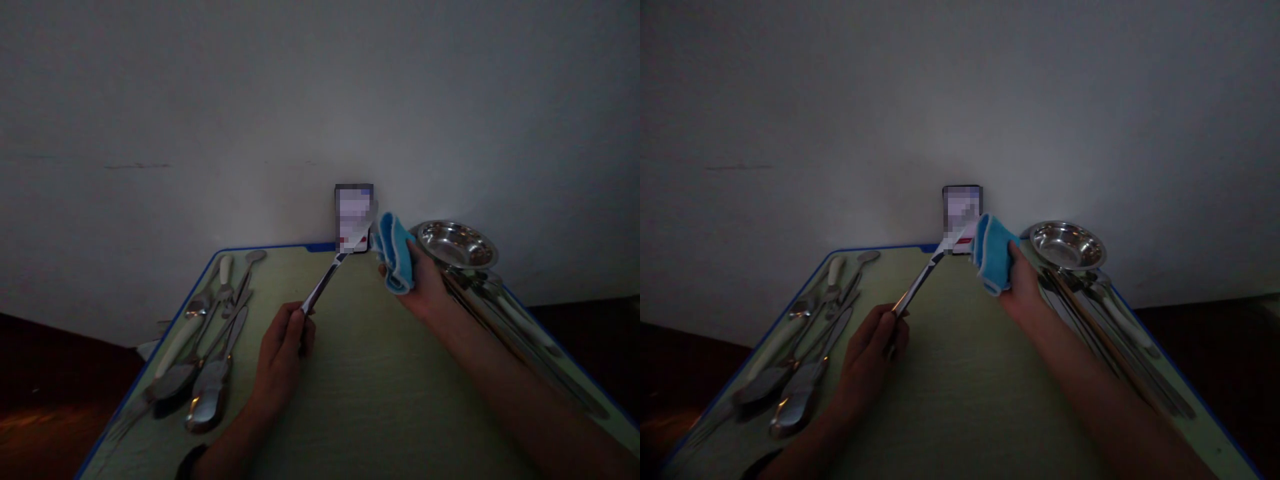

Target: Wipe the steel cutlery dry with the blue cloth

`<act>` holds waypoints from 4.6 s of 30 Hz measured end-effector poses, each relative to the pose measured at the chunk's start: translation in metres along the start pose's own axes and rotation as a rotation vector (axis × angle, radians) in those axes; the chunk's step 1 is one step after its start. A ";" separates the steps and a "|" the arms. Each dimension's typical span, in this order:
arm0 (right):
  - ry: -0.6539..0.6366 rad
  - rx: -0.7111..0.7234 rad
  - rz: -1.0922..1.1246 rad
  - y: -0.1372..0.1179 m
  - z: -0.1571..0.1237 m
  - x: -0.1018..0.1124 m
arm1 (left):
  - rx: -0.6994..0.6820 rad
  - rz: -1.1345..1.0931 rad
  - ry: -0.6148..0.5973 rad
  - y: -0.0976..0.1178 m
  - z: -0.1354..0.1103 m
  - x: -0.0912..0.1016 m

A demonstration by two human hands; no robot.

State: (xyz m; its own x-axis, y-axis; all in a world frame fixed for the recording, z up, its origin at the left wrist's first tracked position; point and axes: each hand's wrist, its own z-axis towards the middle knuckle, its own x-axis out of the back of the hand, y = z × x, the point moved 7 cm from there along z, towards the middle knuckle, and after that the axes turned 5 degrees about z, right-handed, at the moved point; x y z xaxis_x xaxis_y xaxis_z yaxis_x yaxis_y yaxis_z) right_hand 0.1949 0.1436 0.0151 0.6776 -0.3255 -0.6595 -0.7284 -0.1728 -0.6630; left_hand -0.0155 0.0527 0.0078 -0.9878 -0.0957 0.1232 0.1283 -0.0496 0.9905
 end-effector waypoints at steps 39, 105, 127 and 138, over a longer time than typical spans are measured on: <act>-0.854 -0.123 -0.920 0.073 -0.067 -0.040 | -0.274 0.128 0.363 0.020 0.011 0.044; -0.291 0.527 -1.913 -0.078 -0.038 0.104 | -0.715 1.156 -0.486 0.007 0.021 -0.217; -0.215 0.578 -2.065 -0.072 -0.035 0.107 | -0.685 1.185 -0.442 0.008 0.025 -0.220; -0.281 0.594 -1.913 -0.091 -0.039 0.103 | -0.716 1.145 -0.517 0.011 0.022 -0.222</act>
State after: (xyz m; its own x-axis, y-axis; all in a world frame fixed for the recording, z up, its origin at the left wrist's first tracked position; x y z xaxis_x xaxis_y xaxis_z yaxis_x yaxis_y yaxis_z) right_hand 0.3269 0.0898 0.0217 0.4224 0.0046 0.9064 0.8809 0.2337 -0.4117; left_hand 0.2030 0.0952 -0.0069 -0.2155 -0.0678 0.9741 0.7186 -0.6865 0.1112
